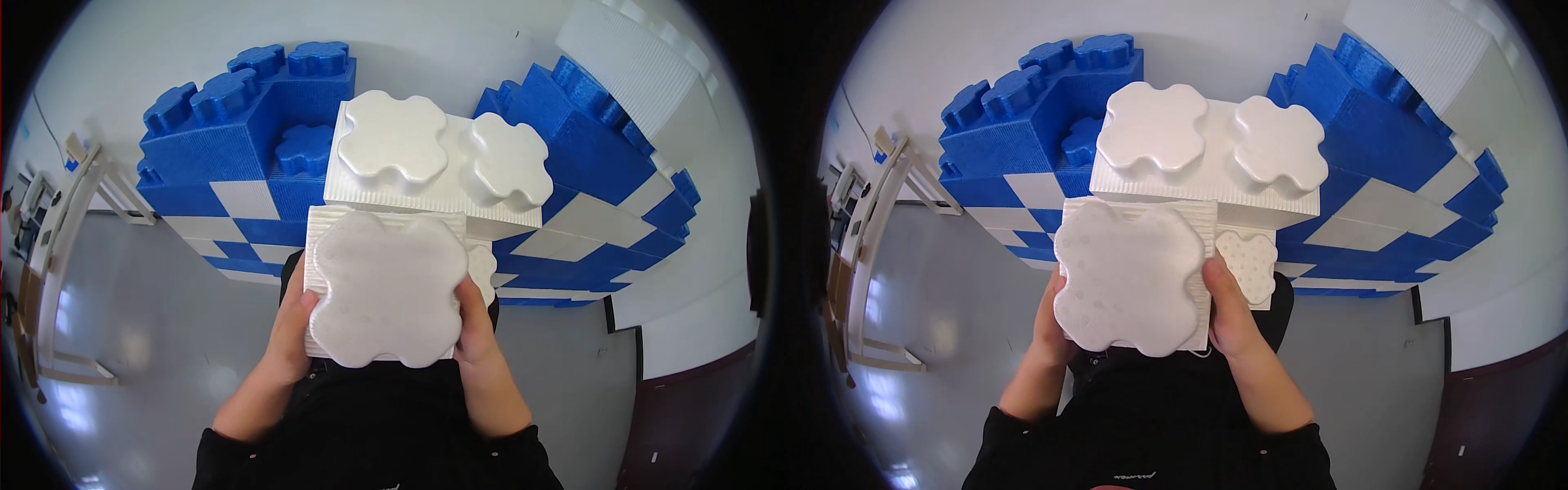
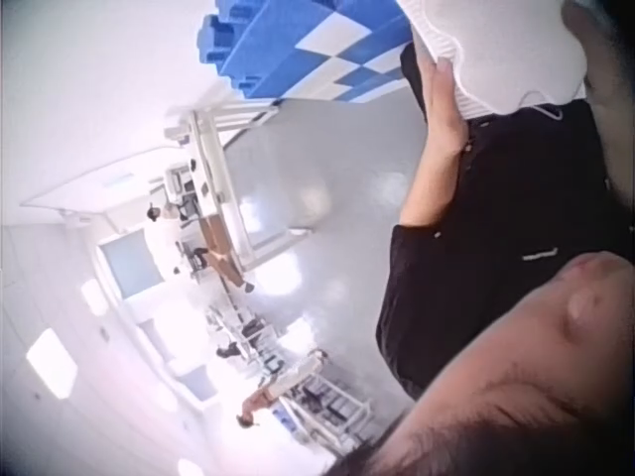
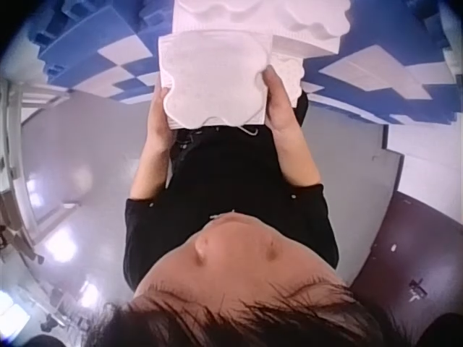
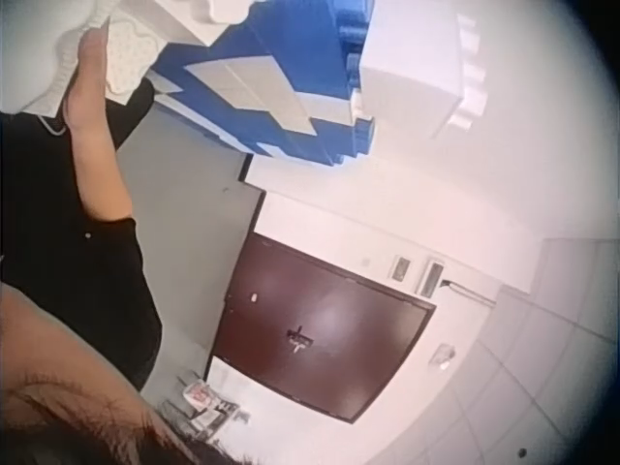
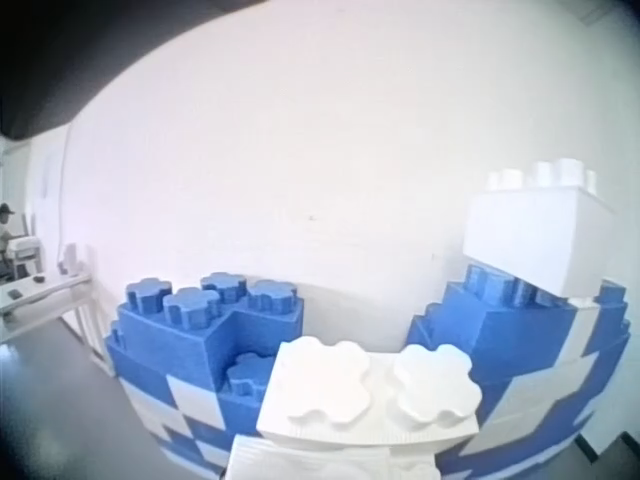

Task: The recorder is assembling large white interlocking foam blocks together.

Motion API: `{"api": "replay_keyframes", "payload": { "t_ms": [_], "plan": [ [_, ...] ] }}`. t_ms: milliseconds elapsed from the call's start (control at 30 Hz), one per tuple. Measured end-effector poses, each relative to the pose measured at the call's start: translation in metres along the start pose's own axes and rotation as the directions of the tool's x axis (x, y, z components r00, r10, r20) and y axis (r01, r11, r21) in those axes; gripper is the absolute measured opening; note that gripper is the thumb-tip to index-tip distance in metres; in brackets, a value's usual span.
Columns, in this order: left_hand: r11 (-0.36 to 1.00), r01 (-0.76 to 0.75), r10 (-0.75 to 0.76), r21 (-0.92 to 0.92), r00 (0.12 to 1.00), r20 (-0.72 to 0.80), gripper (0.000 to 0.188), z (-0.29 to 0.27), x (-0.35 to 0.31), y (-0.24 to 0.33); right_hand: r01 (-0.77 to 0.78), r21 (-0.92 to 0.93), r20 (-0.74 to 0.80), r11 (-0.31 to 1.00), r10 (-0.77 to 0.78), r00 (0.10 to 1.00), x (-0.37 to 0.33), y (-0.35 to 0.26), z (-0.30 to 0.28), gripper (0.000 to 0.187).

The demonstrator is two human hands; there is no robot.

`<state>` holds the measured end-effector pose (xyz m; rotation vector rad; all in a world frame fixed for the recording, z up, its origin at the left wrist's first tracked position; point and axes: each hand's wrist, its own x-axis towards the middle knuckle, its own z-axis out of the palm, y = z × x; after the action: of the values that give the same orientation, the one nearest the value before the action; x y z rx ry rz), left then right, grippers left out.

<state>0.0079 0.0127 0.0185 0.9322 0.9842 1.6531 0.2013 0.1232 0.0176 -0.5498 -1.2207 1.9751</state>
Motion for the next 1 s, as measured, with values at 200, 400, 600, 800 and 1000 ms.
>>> {"api": "replay_keyframes", "payload": {
  "t_ms": [200,400,600,800,1000],
  "plan": [
    [0.999,0.031,-0.033,-0.023,0.998,-0.058,0.079,-0.003,0.006,-0.012,-0.002,0.009,0.024,1.000,0.002,1.000,0.008,0.005,-0.004,0.065],
    [0.991,0.104,-0.109,-0.087,0.992,-0.062,0.075,-0.017,0.009,-0.013,0.009,-0.109,0.055,0.994,-0.003,0.998,0.013,0.006,-0.001,0.062],
    [0.986,0.119,-0.125,-0.119,0.991,-0.040,0.074,-0.012,0.018,-0.006,0.074,-0.323,-0.001,0.944,-0.079,0.997,0.010,-0.006,0.002,0.054],
    [0.966,0.247,-0.253,-0.075,0.964,-0.081,0.070,-0.017,0.031,-0.009,0.021,-0.397,-0.022,0.917,-0.032,0.999,0.017,-0.002,-0.007,0.055],
    [0.969,0.223,-0.234,-0.101,0.966,-0.108,0.065,-0.026,0.031,-0.023,-0.010,-0.417,-0.003,0.909,0.010,1.000,0.026,0.013,-0.017,0.063]
  ]
}}
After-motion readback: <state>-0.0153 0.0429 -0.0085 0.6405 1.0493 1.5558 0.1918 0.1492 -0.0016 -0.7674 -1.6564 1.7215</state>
